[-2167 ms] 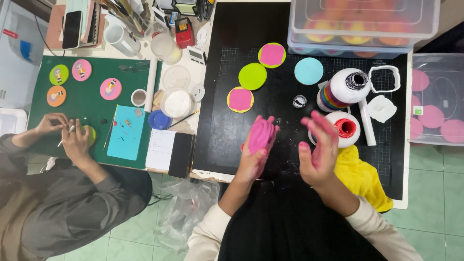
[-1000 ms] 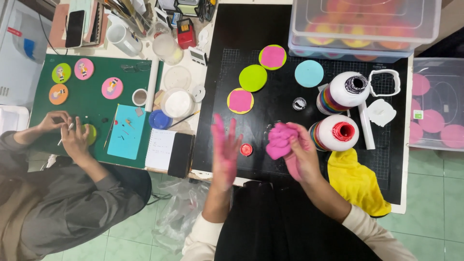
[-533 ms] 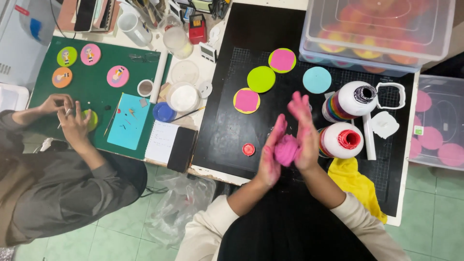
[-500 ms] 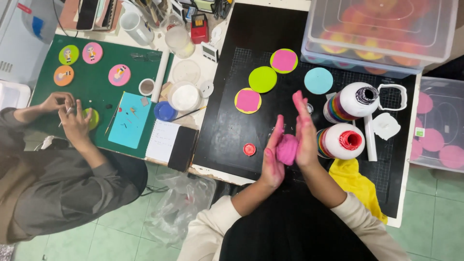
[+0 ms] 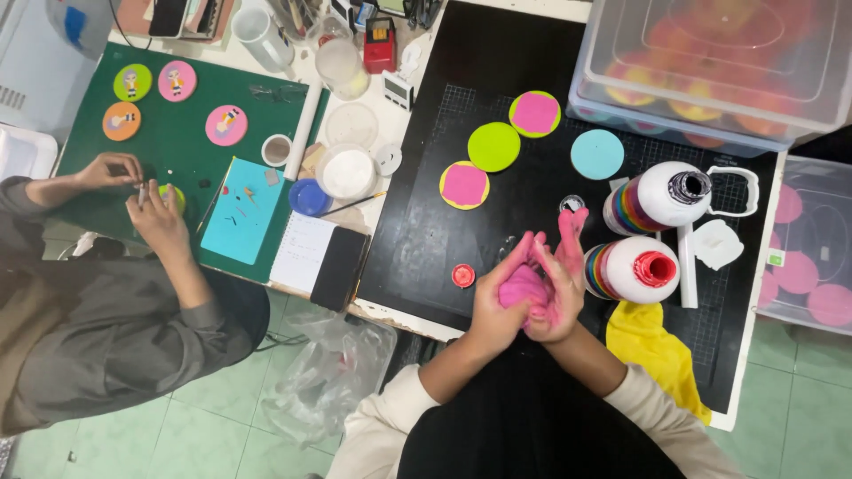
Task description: The person kneads a pink clay-like material by hand on a black work surface, repeatedly folding and pressing it. They briefly pour a red liquid from a white bottle onto the material and continue kneading. A second person works on a separate green mat to the left, applying details to small circular items.
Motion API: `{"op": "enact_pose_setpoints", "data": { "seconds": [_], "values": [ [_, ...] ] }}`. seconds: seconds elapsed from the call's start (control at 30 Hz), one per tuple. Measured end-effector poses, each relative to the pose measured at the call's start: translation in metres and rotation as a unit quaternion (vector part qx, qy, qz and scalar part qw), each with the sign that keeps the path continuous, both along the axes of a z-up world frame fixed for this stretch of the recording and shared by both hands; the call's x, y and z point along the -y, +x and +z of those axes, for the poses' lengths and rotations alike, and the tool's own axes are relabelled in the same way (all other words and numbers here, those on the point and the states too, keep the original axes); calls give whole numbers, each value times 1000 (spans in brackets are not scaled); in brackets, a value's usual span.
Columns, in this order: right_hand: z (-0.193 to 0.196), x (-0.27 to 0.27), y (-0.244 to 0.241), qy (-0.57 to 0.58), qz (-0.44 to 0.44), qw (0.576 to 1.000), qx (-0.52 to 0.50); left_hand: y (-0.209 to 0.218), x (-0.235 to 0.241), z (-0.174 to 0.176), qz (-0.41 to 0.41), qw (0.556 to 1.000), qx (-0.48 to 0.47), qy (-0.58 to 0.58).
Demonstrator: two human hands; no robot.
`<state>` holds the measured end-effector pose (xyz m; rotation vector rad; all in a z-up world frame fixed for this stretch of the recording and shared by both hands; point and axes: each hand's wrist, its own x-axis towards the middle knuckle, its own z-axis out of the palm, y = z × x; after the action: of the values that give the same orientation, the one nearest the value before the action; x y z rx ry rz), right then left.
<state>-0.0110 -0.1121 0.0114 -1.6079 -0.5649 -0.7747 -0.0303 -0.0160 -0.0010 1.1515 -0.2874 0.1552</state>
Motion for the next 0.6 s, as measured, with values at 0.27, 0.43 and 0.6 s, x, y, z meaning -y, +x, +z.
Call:
{"op": "enact_pose_setpoints", "data": {
  "seconds": [0.27, 0.43, 0.6],
  "values": [
    [-12, -13, -30, -54, 133, 985, -93, -2, -15, 49, -20, 990, -51, -127],
    [10, 3, -64, -191, 292, 928, -130, 15, -23, 20, 153, 972, 8, -180],
    [47, 0, 3, -89, 27, 995, 22, -23, 9, 32, -50, 996, 12, -67]
  ]
}}
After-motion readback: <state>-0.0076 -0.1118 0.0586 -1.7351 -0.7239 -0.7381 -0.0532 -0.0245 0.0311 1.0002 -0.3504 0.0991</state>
